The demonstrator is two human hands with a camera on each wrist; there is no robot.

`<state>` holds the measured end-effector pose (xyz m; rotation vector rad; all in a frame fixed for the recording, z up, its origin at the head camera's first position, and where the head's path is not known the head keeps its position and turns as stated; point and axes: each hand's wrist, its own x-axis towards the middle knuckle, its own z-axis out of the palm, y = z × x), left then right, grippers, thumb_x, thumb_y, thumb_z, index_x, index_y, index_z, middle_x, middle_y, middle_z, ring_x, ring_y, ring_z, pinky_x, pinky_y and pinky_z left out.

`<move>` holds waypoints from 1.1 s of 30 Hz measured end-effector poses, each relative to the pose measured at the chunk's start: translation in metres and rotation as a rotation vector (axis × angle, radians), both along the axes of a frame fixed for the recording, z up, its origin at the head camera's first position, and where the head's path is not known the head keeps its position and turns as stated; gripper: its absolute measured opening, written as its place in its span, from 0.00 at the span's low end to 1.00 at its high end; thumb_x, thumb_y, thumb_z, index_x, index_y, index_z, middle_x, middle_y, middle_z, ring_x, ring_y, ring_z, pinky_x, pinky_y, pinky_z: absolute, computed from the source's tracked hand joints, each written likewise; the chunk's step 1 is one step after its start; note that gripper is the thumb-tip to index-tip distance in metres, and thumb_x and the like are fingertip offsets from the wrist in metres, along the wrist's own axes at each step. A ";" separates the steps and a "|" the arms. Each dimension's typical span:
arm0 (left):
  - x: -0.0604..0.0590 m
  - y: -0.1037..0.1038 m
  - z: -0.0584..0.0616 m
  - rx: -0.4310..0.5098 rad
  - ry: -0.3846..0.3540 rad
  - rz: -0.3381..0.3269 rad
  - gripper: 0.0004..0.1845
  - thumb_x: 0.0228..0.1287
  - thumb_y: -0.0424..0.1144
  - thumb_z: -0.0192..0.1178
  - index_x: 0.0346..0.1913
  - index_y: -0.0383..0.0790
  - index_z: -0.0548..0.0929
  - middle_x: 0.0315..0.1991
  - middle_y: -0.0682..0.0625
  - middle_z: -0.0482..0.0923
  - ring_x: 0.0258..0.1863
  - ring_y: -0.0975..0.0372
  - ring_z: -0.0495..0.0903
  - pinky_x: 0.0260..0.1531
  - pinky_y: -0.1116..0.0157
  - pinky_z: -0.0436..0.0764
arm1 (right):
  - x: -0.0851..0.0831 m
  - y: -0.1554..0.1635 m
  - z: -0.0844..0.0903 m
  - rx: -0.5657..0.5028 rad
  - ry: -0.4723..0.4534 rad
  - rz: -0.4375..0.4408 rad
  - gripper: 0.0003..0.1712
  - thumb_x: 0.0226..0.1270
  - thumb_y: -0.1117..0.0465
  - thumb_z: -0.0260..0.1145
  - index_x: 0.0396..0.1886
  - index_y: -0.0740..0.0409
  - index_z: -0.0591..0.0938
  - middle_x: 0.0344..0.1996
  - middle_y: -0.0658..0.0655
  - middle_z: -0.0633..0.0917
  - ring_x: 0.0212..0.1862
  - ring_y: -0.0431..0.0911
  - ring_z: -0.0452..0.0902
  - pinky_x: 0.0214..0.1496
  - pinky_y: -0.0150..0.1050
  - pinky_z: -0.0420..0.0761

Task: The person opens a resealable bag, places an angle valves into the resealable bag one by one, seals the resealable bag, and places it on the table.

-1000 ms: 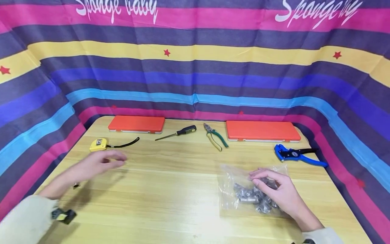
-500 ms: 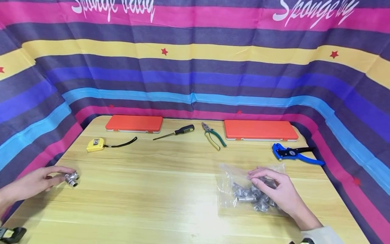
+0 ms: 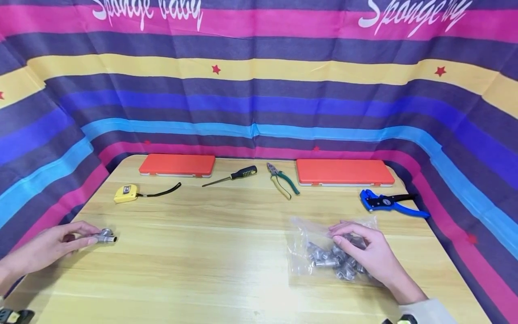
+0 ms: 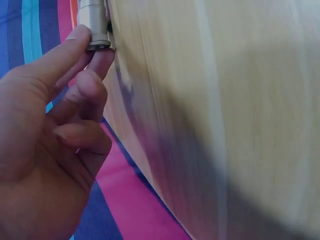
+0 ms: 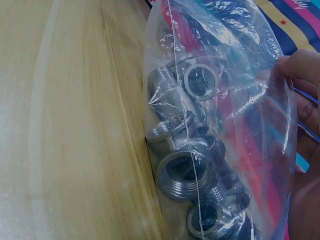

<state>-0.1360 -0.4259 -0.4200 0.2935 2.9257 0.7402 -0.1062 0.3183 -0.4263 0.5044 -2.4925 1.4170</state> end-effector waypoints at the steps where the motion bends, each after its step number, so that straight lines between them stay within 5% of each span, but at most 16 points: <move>1: 0.000 0.003 0.000 0.007 0.010 0.000 0.11 0.79 0.42 0.67 0.58 0.45 0.88 0.44 0.56 0.86 0.31 0.70 0.72 0.27 0.68 0.72 | 0.000 0.000 0.000 -0.002 0.001 0.002 0.14 0.71 0.78 0.70 0.46 0.58 0.91 0.50 0.51 0.93 0.64 0.35 0.82 0.67 0.20 0.74; 7: -0.006 0.040 0.006 0.095 0.036 -0.010 0.11 0.78 0.43 0.69 0.56 0.46 0.90 0.42 0.59 0.86 0.30 0.69 0.75 0.25 0.68 0.75 | -0.002 0.003 -0.003 -0.015 0.007 0.021 0.14 0.71 0.80 0.69 0.46 0.60 0.91 0.50 0.52 0.93 0.64 0.34 0.81 0.70 0.21 0.72; 11: -0.016 0.086 0.015 0.134 0.083 -0.100 0.09 0.76 0.43 0.71 0.54 0.50 0.90 0.42 0.56 0.87 0.27 0.69 0.71 0.22 0.67 0.72 | -0.002 0.003 -0.004 -0.016 0.009 0.019 0.14 0.71 0.80 0.69 0.45 0.60 0.91 0.50 0.51 0.93 0.64 0.35 0.81 0.70 0.21 0.72; 18: -0.037 0.200 0.022 0.185 -0.008 -0.313 0.09 0.74 0.52 0.71 0.52 0.60 0.90 0.44 0.64 0.90 0.21 0.69 0.69 0.19 0.69 0.71 | -0.001 0.002 -0.002 -0.011 0.002 0.020 0.14 0.71 0.79 0.69 0.46 0.59 0.91 0.50 0.51 0.93 0.64 0.34 0.81 0.69 0.20 0.73; 23: -0.043 0.295 0.021 0.197 -0.056 -0.434 0.09 0.73 0.53 0.72 0.51 0.63 0.89 0.44 0.70 0.89 0.24 0.69 0.72 0.26 0.68 0.75 | -0.004 0.003 -0.003 -0.003 0.013 0.031 0.15 0.71 0.79 0.69 0.46 0.58 0.91 0.50 0.53 0.93 0.63 0.35 0.83 0.67 0.20 0.75; 29: -0.039 0.399 0.013 0.137 0.018 -0.629 0.08 0.74 0.52 0.71 0.50 0.57 0.90 0.44 0.68 0.91 0.27 0.75 0.75 0.31 0.73 0.75 | -0.007 0.004 -0.006 -0.021 0.025 0.067 0.16 0.70 0.82 0.68 0.46 0.60 0.91 0.50 0.55 0.93 0.62 0.35 0.83 0.68 0.22 0.76; 33: -0.035 0.450 0.008 0.041 0.088 -0.684 0.10 0.75 0.54 0.70 0.51 0.57 0.91 0.44 0.68 0.91 0.33 0.80 0.79 0.33 0.78 0.75 | -0.006 0.004 -0.005 -0.019 0.032 0.058 0.16 0.69 0.81 0.69 0.45 0.59 0.91 0.50 0.51 0.93 0.63 0.36 0.82 0.69 0.22 0.74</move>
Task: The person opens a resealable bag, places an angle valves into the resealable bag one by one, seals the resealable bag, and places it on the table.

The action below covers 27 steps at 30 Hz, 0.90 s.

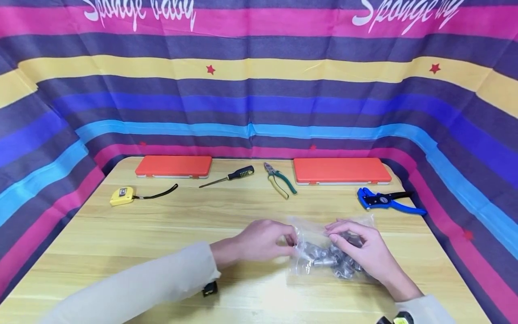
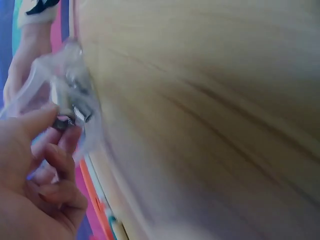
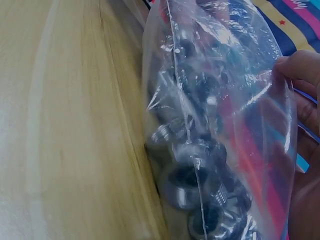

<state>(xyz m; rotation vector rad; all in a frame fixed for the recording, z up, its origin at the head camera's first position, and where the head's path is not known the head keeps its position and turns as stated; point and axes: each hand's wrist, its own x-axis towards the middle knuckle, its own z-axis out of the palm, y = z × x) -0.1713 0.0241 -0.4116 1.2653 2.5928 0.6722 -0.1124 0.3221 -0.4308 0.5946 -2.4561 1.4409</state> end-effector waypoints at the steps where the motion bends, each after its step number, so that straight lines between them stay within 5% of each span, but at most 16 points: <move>1: 0.001 0.008 -0.001 -0.023 0.019 0.006 0.10 0.75 0.55 0.70 0.51 0.58 0.91 0.44 0.68 0.91 0.35 0.80 0.80 0.33 0.78 0.75 | 0.000 -0.001 0.001 0.002 0.002 -0.002 0.16 0.69 0.81 0.69 0.45 0.59 0.91 0.50 0.51 0.93 0.63 0.37 0.83 0.70 0.22 0.74; 11: 0.012 0.049 -0.007 -0.085 0.041 0.078 0.10 0.75 0.61 0.67 0.49 0.64 0.91 0.36 0.71 0.86 0.29 0.78 0.75 0.27 0.79 0.72 | 0.002 0.001 0.002 0.052 0.010 -0.061 0.14 0.69 0.79 0.71 0.43 0.57 0.91 0.49 0.50 0.93 0.64 0.33 0.82 0.66 0.19 0.76; 21: 0.011 0.020 -0.005 0.005 -0.075 0.090 0.07 0.78 0.52 0.67 0.50 0.58 0.90 0.42 0.69 0.88 0.39 0.78 0.80 0.39 0.77 0.76 | 0.001 -0.001 0.001 0.050 -0.014 -0.071 0.13 0.70 0.77 0.72 0.45 0.56 0.92 0.49 0.47 0.93 0.64 0.29 0.80 0.67 0.18 0.74; 24: 0.018 0.008 -0.006 0.061 -0.164 0.107 0.09 0.82 0.51 0.62 0.49 0.54 0.89 0.35 0.67 0.87 0.31 0.77 0.79 0.35 0.76 0.77 | 0.001 -0.001 0.000 0.048 -0.029 -0.069 0.13 0.71 0.76 0.72 0.46 0.56 0.92 0.49 0.48 0.93 0.65 0.28 0.79 0.67 0.17 0.73; 27: 0.031 0.000 -0.008 0.134 -0.357 0.129 0.13 0.86 0.52 0.55 0.48 0.52 0.87 0.30 0.66 0.86 0.21 0.72 0.74 0.25 0.74 0.74 | 0.001 0.000 0.000 0.060 -0.040 -0.072 0.12 0.71 0.75 0.72 0.47 0.56 0.92 0.50 0.49 0.93 0.64 0.29 0.79 0.67 0.17 0.73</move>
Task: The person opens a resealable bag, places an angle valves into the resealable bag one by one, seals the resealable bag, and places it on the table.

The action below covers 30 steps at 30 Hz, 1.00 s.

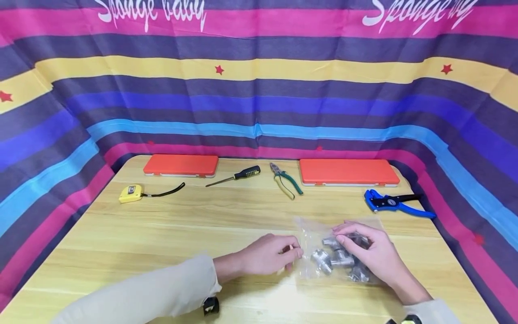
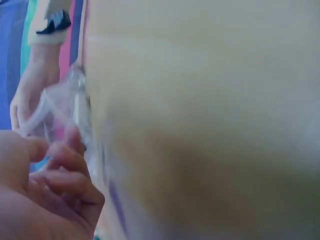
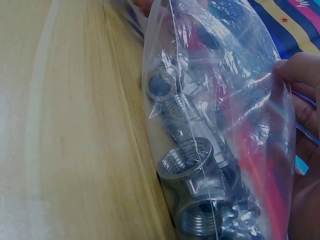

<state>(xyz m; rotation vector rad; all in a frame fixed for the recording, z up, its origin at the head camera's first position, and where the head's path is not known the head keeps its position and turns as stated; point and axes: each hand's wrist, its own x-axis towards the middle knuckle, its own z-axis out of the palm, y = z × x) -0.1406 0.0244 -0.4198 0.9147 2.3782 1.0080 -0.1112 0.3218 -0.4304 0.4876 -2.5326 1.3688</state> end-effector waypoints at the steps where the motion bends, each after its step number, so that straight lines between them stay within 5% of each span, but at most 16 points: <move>1: 0.005 -0.001 -0.001 0.031 -0.079 0.009 0.13 0.86 0.53 0.54 0.47 0.52 0.86 0.28 0.66 0.86 0.19 0.70 0.74 0.22 0.72 0.73 | 0.000 0.000 0.000 0.008 -0.005 -0.002 0.12 0.72 0.75 0.72 0.47 0.56 0.92 0.50 0.49 0.93 0.64 0.29 0.79 0.67 0.17 0.72; 4: 0.017 -0.001 -0.001 0.119 -0.276 0.038 0.10 0.85 0.51 0.53 0.47 0.54 0.83 0.28 0.64 0.87 0.15 0.66 0.76 0.16 0.69 0.72 | -0.001 0.001 0.002 0.060 -0.015 -0.016 0.12 0.74 0.71 0.73 0.49 0.51 0.92 0.50 0.47 0.93 0.62 0.28 0.80 0.64 0.17 0.73; 7: 0.023 -0.001 -0.001 0.159 -0.360 0.057 0.05 0.79 0.47 0.57 0.46 0.56 0.84 0.32 0.63 0.87 0.16 0.64 0.82 0.15 0.67 0.77 | -0.009 -0.004 0.008 0.139 -0.029 -0.011 0.12 0.78 0.66 0.71 0.51 0.45 0.92 0.50 0.44 0.93 0.57 0.27 0.82 0.60 0.20 0.76; 10: 0.025 -0.003 0.000 0.169 -0.386 0.063 0.05 0.73 0.44 0.61 0.47 0.55 0.85 0.35 0.62 0.85 0.19 0.63 0.84 0.16 0.66 0.79 | -0.022 -0.012 0.015 0.240 -0.077 0.019 0.10 0.83 0.58 0.68 0.54 0.38 0.90 0.51 0.43 0.93 0.43 0.29 0.83 0.46 0.27 0.81; 12: 0.026 -0.004 0.000 0.168 -0.396 0.066 0.04 0.72 0.45 0.63 0.46 0.56 0.85 0.37 0.65 0.85 0.20 0.63 0.85 0.17 0.65 0.81 | -0.033 -0.020 0.020 0.308 -0.116 0.049 0.10 0.85 0.53 0.66 0.57 0.36 0.89 0.53 0.43 0.92 0.44 0.33 0.84 0.45 0.33 0.84; 18: 0.029 -0.002 -0.002 0.192 -0.419 0.072 0.07 0.71 0.54 0.72 0.41 0.59 0.86 0.37 0.68 0.85 0.20 0.63 0.85 0.17 0.65 0.80 | -0.066 -0.041 0.025 0.404 -0.182 0.229 0.17 0.87 0.50 0.62 0.63 0.48 0.88 0.59 0.48 0.91 0.63 0.51 0.87 0.63 0.53 0.88; 24: 0.027 -0.003 -0.007 0.247 -0.405 0.138 0.06 0.73 0.44 0.73 0.38 0.51 0.87 0.31 0.64 0.85 0.18 0.66 0.79 0.14 0.69 0.76 | -0.084 -0.060 0.025 0.361 -0.219 0.334 0.08 0.85 0.54 0.65 0.51 0.47 0.90 0.42 0.42 0.91 0.49 0.39 0.86 0.57 0.37 0.86; 30: 0.017 -0.018 -0.006 0.206 -0.355 0.209 0.06 0.72 0.40 0.73 0.38 0.49 0.84 0.33 0.61 0.86 0.21 0.65 0.79 0.18 0.70 0.75 | -0.085 -0.060 0.031 0.239 -0.196 0.242 0.05 0.83 0.59 0.67 0.47 0.49 0.89 0.37 0.47 0.88 0.40 0.39 0.81 0.45 0.34 0.84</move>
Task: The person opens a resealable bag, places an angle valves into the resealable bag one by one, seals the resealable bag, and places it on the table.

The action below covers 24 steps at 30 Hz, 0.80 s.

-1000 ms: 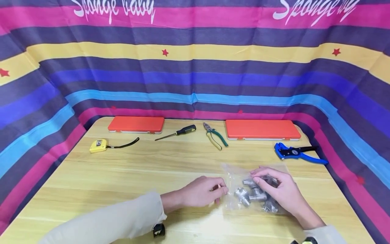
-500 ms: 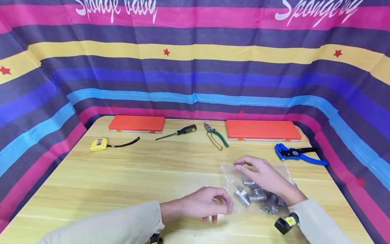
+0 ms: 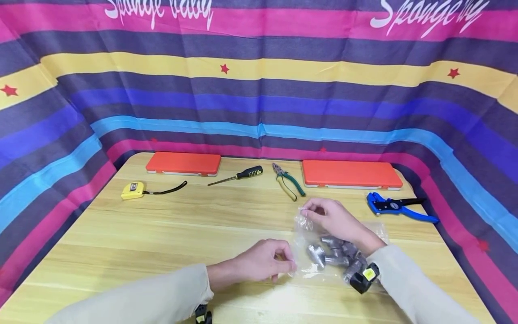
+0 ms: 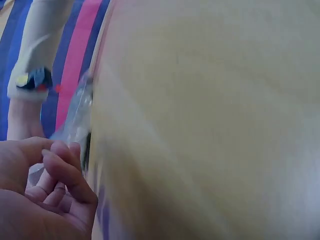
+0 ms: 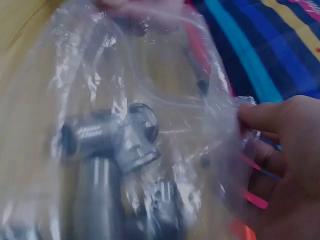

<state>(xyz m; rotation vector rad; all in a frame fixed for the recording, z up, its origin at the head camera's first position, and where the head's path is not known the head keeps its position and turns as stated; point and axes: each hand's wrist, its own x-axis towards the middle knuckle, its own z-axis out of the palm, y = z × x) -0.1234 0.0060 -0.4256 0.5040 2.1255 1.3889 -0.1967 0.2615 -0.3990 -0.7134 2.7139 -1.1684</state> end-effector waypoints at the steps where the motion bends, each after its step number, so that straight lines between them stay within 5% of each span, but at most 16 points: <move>1: -0.003 -0.005 0.001 -0.015 0.011 0.013 0.06 0.72 0.40 0.72 0.39 0.49 0.84 0.35 0.60 0.86 0.22 0.64 0.80 0.19 0.70 0.76 | 0.000 0.001 0.003 -0.024 -0.008 -0.029 0.06 0.83 0.59 0.66 0.48 0.52 0.89 0.37 0.49 0.89 0.40 0.40 0.82 0.44 0.34 0.84; 7: -0.025 -0.042 0.008 -0.009 0.049 0.095 0.08 0.73 0.39 0.71 0.49 0.49 0.83 0.44 0.55 0.84 0.25 0.60 0.81 0.21 0.70 0.77 | 0.003 0.010 0.022 -0.146 -0.096 -0.161 0.15 0.86 0.52 0.64 0.57 0.59 0.85 0.43 0.57 0.92 0.46 0.43 0.91 0.53 0.36 0.87; 12: -0.040 -0.067 0.025 -0.029 0.143 0.086 0.11 0.78 0.42 0.68 0.58 0.49 0.86 0.45 0.54 0.85 0.27 0.60 0.79 0.25 0.66 0.80 | 0.015 0.012 0.036 -0.169 -0.035 -0.195 0.14 0.86 0.50 0.63 0.56 0.53 0.87 0.41 0.53 0.94 0.46 0.45 0.91 0.50 0.35 0.85; 17: -0.046 -0.086 0.060 -0.114 0.365 0.016 0.08 0.85 0.45 0.60 0.52 0.48 0.87 0.47 0.52 0.87 0.34 0.63 0.78 0.35 0.66 0.82 | 0.029 0.006 0.054 -0.260 0.087 -0.229 0.10 0.85 0.55 0.65 0.53 0.54 0.89 0.38 0.50 0.94 0.42 0.45 0.89 0.48 0.32 0.84; 24: -0.048 -0.098 0.114 -0.042 0.576 0.132 0.08 0.86 0.44 0.58 0.50 0.46 0.85 0.41 0.51 0.87 0.30 0.62 0.76 0.30 0.66 0.78 | 0.039 -0.006 0.071 -0.675 0.148 -0.122 0.08 0.81 0.72 0.63 0.52 0.71 0.85 0.41 0.53 0.96 0.42 0.44 0.94 0.47 0.34 0.91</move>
